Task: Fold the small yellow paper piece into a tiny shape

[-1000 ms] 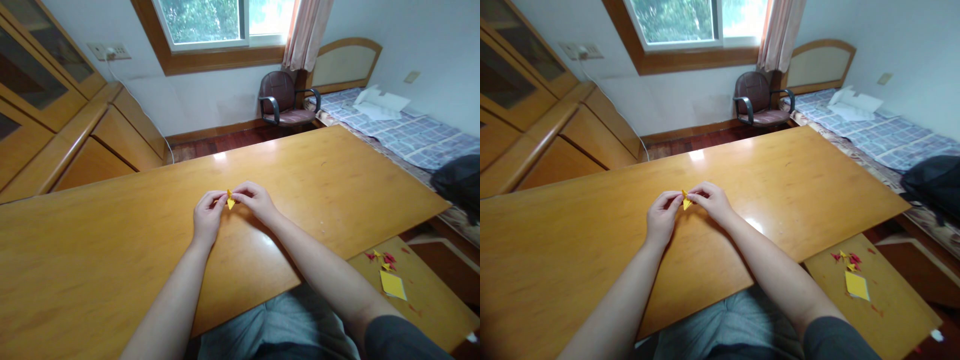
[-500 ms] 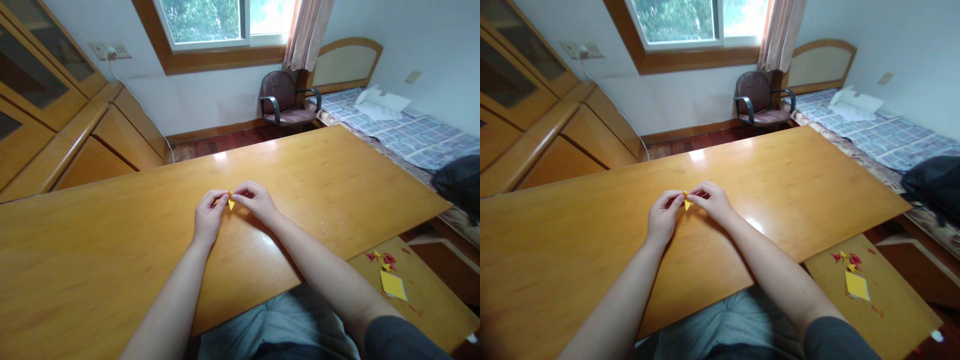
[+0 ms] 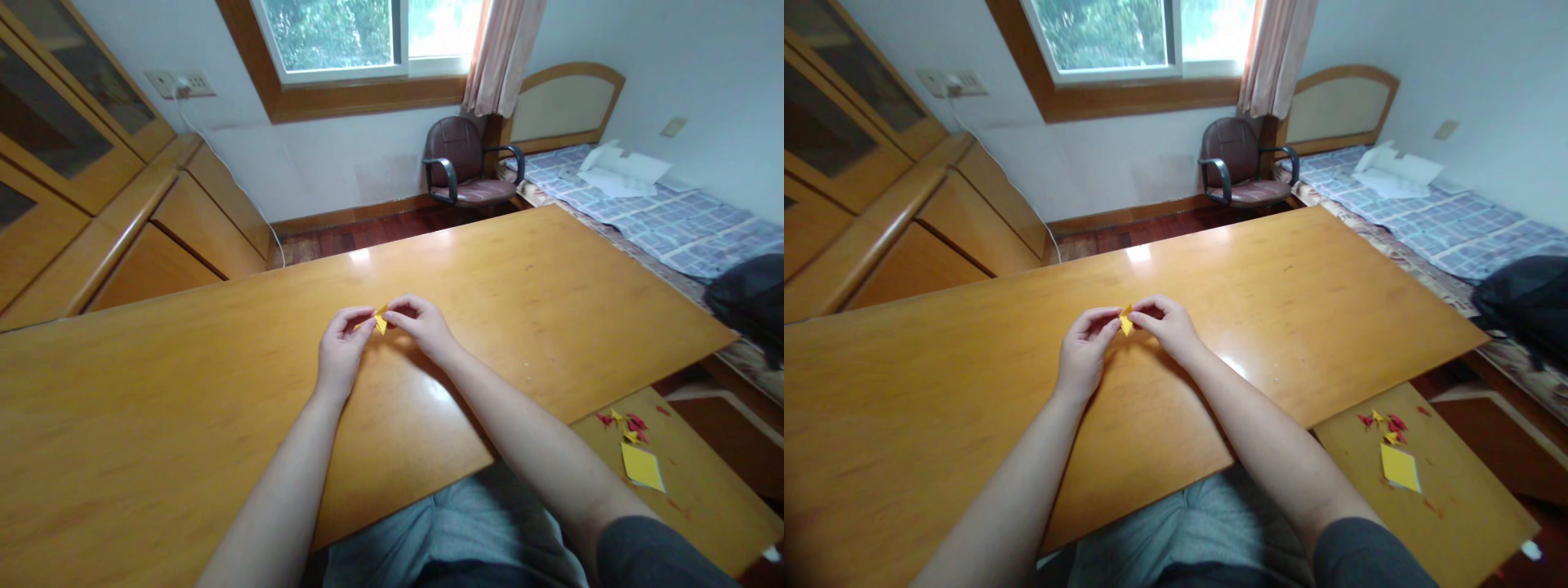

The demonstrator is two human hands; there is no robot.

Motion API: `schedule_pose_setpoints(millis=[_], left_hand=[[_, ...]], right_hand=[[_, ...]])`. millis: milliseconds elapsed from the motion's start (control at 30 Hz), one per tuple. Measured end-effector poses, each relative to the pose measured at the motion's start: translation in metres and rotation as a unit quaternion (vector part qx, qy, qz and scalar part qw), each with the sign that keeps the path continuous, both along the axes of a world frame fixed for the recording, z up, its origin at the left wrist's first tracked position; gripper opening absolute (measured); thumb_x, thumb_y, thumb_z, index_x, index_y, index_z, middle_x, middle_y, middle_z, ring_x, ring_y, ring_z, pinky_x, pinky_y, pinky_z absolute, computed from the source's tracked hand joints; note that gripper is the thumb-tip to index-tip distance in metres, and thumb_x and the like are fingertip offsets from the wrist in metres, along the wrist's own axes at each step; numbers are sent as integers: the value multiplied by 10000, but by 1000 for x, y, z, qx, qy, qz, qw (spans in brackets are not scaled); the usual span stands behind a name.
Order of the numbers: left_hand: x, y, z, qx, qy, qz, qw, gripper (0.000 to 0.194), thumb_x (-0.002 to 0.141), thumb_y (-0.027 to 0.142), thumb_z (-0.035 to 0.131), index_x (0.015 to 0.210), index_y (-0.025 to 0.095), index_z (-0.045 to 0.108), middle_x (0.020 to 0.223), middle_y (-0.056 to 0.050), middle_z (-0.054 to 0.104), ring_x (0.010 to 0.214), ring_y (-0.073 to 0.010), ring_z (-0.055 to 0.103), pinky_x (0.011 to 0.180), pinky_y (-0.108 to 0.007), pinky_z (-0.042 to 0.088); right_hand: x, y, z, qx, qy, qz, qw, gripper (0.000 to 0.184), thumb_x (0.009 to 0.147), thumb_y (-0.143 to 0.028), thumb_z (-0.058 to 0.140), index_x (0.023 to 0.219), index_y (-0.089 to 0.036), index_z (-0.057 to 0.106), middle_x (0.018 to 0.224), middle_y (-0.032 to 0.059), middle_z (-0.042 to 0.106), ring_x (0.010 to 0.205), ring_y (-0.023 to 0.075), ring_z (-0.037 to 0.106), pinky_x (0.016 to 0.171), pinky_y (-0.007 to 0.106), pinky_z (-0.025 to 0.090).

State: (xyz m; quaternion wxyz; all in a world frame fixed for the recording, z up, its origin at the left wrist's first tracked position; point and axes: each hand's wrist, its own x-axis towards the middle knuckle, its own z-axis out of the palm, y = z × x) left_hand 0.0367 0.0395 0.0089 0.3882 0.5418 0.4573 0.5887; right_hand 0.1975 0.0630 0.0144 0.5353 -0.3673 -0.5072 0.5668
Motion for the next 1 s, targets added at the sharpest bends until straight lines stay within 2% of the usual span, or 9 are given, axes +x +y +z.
schedule_pose_setpoints(millis=[167,267,400,600,800,1000], left_hand=[[-2,4,-5,33,-7,-8,999,158,797,275,749,940,210,728,1017,-43,683,1031,-183,636,985,-348,483],[-2,5,-6,29,-37,-14,999,134,783,269,760,906,219,739,1040,-44,674,1063,-189,628,999,-352,475],[0,4,-5,-13,-85,-26,996,142,759,295,781,873,217,748,1062,-53,680,1085,-200,623,975,-339,485],[4,0,-1,-108,-149,-90,979,247,772,364,773,965,213,747,986,-53,734,900,-170,671,828,-293,526],[2,0,-2,-104,-98,-91,986,280,766,350,773,1011,218,740,1065,-67,736,951,-180,673,861,-303,532],[-1,1,-8,-48,-19,-69,996,313,771,331,759,1064,224,726,1130,-81,687,1026,-214,662,897,-362,558]], right_hand=[[-1,1,-1,-12,18,9,1000,230,686,-318,804,821,-180,679,761,-1,699,714,136,648,736,285,524],[-3,0,-1,-4,19,12,1000,219,687,-312,804,816,-186,680,785,-2,696,726,134,645,739,284,528],[-3,-1,-2,17,18,16,1000,195,707,-306,796,810,-189,680,793,-6,675,738,133,642,736,279,529],[0,0,-6,71,-31,-11,997,174,751,-325,773,827,-195,686,821,1,663,772,138,629,745,276,515],[2,-1,-3,138,-119,-49,982,136,806,-325,732,835,-197,697,830,13,666,781,147,617,730,280,488],[4,-2,1,177,-216,-63,958,75,847,-278,681,833,-204,687,803,12,643,736,142,597,683,271,477]])
